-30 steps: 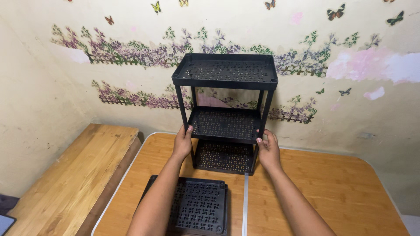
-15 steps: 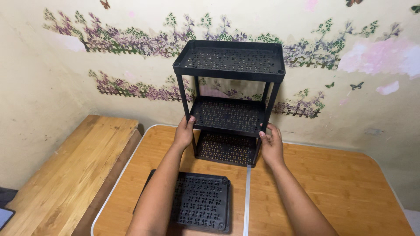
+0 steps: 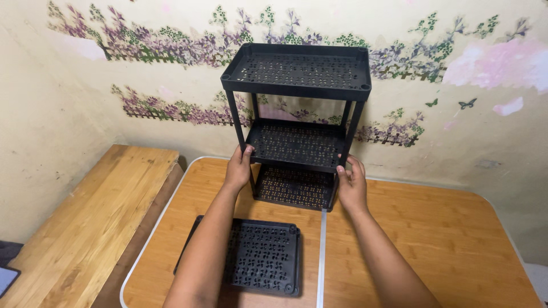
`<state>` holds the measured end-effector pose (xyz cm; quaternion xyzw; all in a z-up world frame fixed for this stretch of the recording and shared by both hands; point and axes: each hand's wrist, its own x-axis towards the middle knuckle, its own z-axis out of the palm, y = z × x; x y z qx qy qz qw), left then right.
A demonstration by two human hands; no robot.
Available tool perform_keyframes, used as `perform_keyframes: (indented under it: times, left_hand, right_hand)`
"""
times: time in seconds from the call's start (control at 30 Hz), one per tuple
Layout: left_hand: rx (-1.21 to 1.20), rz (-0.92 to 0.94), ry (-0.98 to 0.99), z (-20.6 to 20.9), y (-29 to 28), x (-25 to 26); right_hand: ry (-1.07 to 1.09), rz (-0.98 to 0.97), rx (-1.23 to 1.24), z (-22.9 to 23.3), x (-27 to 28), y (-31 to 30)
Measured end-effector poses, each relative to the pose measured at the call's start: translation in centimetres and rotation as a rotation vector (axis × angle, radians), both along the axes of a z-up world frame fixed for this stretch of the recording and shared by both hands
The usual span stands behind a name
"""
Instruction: The person assembles a black plastic storage shelf by inserting vertical poles into perforated trays and connecting them into a three-tier frame. They then handle additional trays and poles, inserting poles into tray holes and arranging parts on the table.
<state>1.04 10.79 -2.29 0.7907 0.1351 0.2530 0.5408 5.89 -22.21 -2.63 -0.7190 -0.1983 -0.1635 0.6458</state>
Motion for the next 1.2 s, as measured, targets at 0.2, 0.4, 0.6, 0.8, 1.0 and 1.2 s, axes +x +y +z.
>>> perform_keyframes:
  times: [0.2, 0.4, 0.6, 0.8, 1.0, 1.2]
  left_hand:
    - [-0.01, -0.076, -0.111, 0.1, 0.9, -0.5]
    - [0.115, 0.002, -0.035, 0.8, 3.0, -4.7]
    - [0.43, 0.07, 0.14, 1.2, 4.5, -12.2]
    - [0.576, 0.11, 0.378, 0.7, 4.0, -17.8]
    - [0.586, 0.165, 0.411, -1.0, 3.9, -21.3]
    - [0.431, 0.209, 0.421, -2.1, 3.5, -24.7]
  right_hand:
    - [0.252, 0.098, 0.082, -0.6, 0.3, -0.6]
    - [0.128, 0.08, 0.014, 0.7, -1.8, -1.9]
    - [0.17, 0.048, 0.019, 1.0, -4.7, -1.4]
    - [0.346, 0.035, 0.005, -0.7, -7.7, 0.2]
    - [0.33, 0.19, 0.165, -4.2, -10.6, 1.7]
    - [0.407, 0.249, 0.102, -6.3, -14.4, 2.6]
